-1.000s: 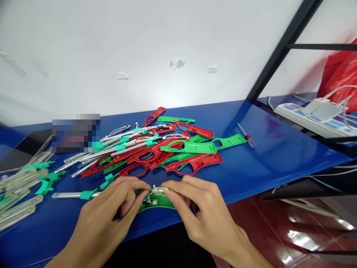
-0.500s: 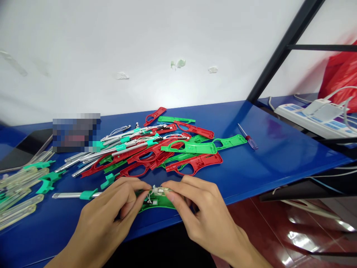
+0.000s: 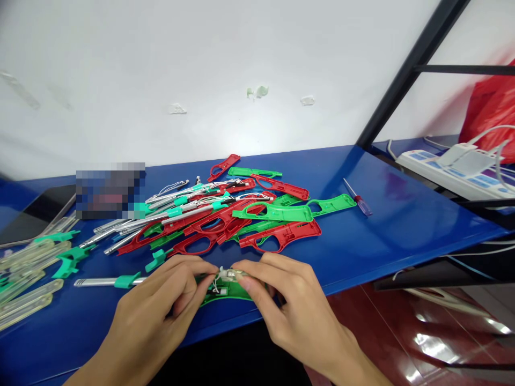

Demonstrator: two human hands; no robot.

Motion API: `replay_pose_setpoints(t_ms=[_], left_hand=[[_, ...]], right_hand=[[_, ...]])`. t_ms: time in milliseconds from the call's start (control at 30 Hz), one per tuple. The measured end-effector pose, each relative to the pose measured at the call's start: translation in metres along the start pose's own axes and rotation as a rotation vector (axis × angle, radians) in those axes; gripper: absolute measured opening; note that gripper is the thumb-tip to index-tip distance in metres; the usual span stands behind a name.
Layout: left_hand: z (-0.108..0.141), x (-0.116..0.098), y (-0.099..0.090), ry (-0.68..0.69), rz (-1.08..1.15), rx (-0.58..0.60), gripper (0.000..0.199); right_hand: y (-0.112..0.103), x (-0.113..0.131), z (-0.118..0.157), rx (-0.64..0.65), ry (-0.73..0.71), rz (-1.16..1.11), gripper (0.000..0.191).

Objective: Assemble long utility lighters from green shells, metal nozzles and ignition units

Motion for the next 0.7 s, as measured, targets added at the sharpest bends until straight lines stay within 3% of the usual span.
replay_pose_setpoints(t_ms=[700], left_hand=[[-0.0078,-0.0014,-0.0073,-0.123,-0.117,-0.008,0.018]], right_hand=[[-0.0001,-0.0014,-0.0017,-0.024,0.065,0.029,0.021]])
Point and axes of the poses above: each hand's wrist, its own z-axis away from the middle knuckle, its own y-axis out of the palm, x = y × z, the point moved 4 cm from there along -z, towards the middle knuckle, and after that the axes turned 2 degrees about x, right-handed, at the moved point
